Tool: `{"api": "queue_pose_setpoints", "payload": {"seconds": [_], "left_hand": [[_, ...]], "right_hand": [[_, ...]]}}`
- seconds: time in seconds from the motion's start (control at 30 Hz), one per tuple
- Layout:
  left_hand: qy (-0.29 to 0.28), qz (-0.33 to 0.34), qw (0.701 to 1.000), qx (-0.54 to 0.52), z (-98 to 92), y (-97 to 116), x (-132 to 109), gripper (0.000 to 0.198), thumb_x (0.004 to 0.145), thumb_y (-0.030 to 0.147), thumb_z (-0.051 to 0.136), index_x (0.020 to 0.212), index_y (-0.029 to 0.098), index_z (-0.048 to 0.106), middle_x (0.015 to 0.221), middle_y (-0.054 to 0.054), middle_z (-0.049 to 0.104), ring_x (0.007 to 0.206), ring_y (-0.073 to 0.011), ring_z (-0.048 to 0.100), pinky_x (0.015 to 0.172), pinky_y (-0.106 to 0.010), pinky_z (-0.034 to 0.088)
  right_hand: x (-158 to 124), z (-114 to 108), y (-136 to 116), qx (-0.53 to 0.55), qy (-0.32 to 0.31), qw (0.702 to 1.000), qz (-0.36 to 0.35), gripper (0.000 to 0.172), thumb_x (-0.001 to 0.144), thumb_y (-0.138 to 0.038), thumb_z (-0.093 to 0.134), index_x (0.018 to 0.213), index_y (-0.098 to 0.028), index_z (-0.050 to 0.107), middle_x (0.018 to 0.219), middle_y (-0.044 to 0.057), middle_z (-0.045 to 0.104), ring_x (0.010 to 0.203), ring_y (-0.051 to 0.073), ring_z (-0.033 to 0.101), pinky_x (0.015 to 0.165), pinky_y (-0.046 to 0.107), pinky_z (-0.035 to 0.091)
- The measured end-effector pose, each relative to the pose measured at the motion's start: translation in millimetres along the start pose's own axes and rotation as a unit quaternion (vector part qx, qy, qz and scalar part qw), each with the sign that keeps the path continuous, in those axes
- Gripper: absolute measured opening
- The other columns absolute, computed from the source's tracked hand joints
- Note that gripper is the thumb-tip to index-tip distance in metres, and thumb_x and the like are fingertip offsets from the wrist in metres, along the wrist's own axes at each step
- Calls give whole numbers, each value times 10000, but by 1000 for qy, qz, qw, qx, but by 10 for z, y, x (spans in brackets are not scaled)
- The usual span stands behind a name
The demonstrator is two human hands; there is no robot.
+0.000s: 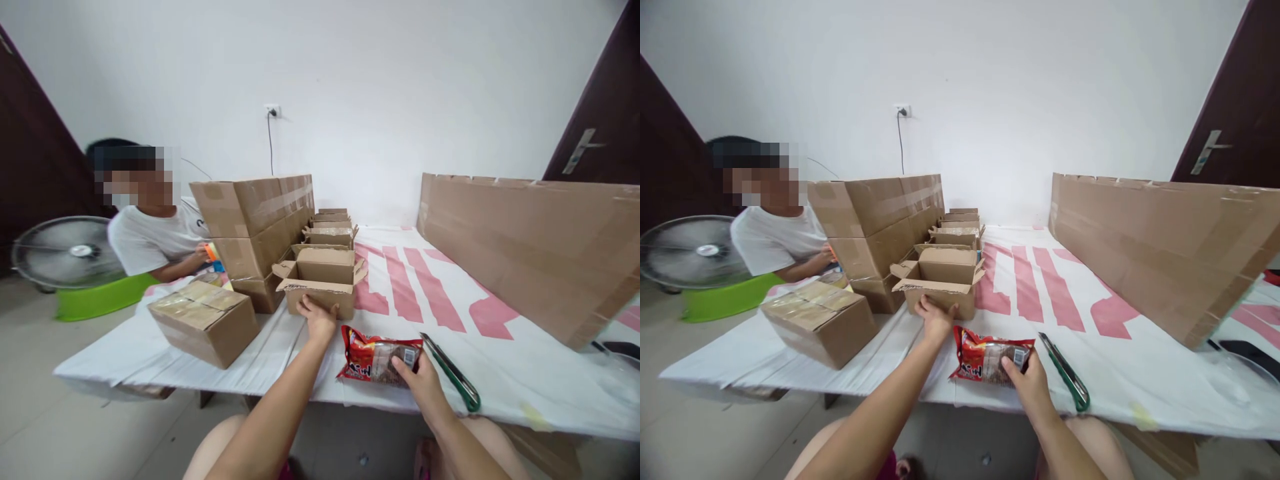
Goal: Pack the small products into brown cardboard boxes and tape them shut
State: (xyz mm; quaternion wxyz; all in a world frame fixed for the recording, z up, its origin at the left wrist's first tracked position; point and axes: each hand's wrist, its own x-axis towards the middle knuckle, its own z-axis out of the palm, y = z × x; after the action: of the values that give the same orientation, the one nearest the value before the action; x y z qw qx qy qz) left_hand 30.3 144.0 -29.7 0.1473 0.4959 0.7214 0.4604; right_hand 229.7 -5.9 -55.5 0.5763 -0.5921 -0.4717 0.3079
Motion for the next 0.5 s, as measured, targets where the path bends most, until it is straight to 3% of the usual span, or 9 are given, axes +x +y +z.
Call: {"api": "queue_pose_setpoints", "payload": {"seconds": [0.3,0.5], "left_hand": [[-32,28,993,108,284,1,451,951,737,435,657,1418,34,129,1455,-342,133,1033,-385,614,892,-452,483],[-71,27,983,165,343,97,625,916,747,431,643,1414,34,156,1415,-333,217,1124,-408,552,918,-441,446]], "right_hand": [[-11,-13,37,-53,-34,998,4,447,669,-443,674,1009,-161,599,946,108,716,873,268,669,790,371,527],[2,-24,61,-156,-13,987,-37,425,685,-500,654,942,-163,622,910,114,697,847,268,645,778,388,509]]}}
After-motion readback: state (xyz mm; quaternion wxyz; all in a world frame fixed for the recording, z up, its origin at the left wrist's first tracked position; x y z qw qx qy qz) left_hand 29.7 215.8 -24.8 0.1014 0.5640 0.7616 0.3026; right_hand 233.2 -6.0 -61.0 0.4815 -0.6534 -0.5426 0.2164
